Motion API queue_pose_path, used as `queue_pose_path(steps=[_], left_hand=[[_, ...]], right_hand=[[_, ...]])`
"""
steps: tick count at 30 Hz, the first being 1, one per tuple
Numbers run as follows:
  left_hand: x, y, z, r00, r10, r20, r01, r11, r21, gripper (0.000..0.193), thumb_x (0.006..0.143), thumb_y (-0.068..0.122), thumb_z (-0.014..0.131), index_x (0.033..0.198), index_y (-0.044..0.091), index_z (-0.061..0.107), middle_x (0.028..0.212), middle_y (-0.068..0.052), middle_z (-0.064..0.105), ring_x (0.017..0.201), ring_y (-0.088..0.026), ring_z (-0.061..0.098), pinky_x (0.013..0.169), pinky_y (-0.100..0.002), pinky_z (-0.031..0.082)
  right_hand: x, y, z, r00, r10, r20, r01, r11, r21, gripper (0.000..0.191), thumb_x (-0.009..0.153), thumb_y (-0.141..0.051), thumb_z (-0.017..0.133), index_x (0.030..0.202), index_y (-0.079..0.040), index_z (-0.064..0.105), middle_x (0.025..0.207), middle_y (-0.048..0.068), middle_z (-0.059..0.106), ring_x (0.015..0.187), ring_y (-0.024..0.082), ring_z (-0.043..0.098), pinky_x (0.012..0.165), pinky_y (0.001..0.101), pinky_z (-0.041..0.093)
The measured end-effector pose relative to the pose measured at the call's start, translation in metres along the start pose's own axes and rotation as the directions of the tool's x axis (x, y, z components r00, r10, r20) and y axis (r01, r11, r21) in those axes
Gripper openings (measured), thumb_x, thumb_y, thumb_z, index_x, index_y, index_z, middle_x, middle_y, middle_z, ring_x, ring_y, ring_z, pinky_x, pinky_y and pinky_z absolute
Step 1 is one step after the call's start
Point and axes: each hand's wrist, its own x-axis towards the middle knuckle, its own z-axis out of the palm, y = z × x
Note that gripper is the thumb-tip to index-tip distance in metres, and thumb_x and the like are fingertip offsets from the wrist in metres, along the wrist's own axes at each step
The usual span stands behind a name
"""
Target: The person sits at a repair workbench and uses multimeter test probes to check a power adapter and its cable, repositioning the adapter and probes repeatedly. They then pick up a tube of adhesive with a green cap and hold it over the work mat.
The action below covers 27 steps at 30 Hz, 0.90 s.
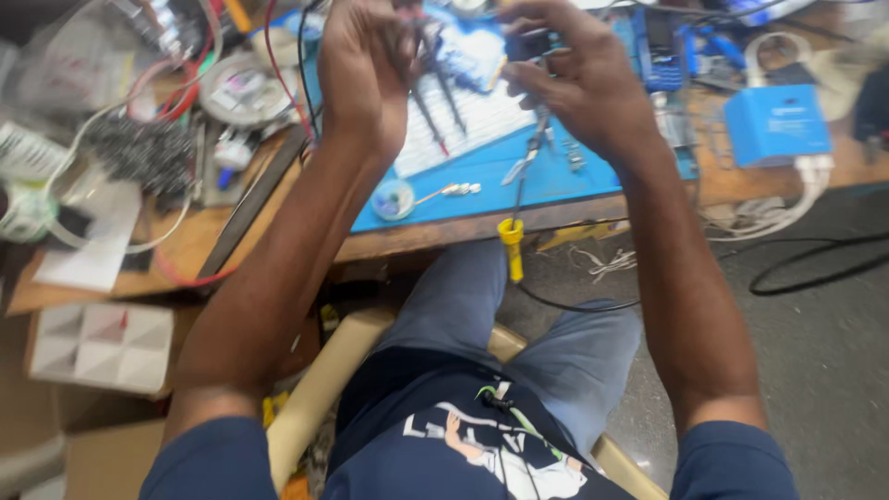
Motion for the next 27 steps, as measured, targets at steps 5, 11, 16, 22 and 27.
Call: queue_pose_path(steps=[5,11,16,22,27], left_hand=[[0.008,-0.002,-0.002,0.999,0.042,-0.026,-0.045,0.985,-0.169,0.007,0.105,0.005,0.051,0.109,0.004,0.057,0.093,-0.008,0.061,0.074,-0.016,0.054,0.067,-0.033,0.044],[-0.006,-0.004,0.000,0.995,-0.095,-0.020,0.088,0.968,-0.236,0.013,0.108,0.005,0.048,0.117,0.007,0.057,0.092,-0.006,0.059,0.070,-0.011,0.050,0.062,-0.027,0.040],[-0.008,-0.003,-0.011,0.987,-0.154,-0.053,0.138,0.964,-0.226,0.014,0.108,0.004,0.047,0.118,0.007,0.055,0.092,-0.007,0.058,0.069,-0.011,0.049,0.061,-0.027,0.040],[-0.008,-0.001,-0.023,0.981,-0.185,-0.051,0.165,0.950,-0.266,0.016,0.107,0.002,0.046,0.121,0.007,0.054,0.091,-0.007,0.058,0.068,-0.011,0.048,0.061,-0.026,0.039],[-0.009,0.004,-0.013,0.990,-0.140,-0.004,0.136,0.962,-0.236,0.017,0.110,0.005,0.049,0.126,0.006,0.053,0.096,-0.008,0.060,0.070,-0.011,0.050,0.062,-0.026,0.039]], right_hand=[[0.001,0.019,0.016,0.929,-0.367,0.046,0.360,0.926,0.111,0.048,0.101,0.007,0.069,0.146,0.001,0.056,0.139,0.012,0.053,0.131,0.019,0.055,0.113,0.0316,0.048],[-0.003,0.034,0.016,0.997,-0.072,-0.013,0.073,0.954,0.291,0.050,0.098,0.003,0.065,0.146,-0.009,0.054,0.122,0.004,0.065,0.113,0.013,0.064,0.099,0.0267,0.055],[0.000,0.037,0.015,0.997,-0.077,0.008,0.076,0.997,0.021,0.035,0.097,0.002,0.069,0.131,-0.009,0.070,0.123,0.009,0.067,0.114,0.016,0.068,0.095,0.0306,0.058],[0.007,0.037,0.013,0.935,-0.258,0.245,0.307,0.932,-0.191,0.063,0.086,-0.002,0.075,0.146,-0.007,0.057,0.142,0.020,0.048,0.129,0.028,0.052,0.103,0.0390,0.050],[0.010,0.038,0.023,0.931,-0.298,0.212,0.358,0.859,-0.367,0.050,0.085,-0.016,0.086,0.130,-0.006,0.069,0.133,0.023,0.057,0.113,0.028,0.058,0.091,0.0393,0.054]])
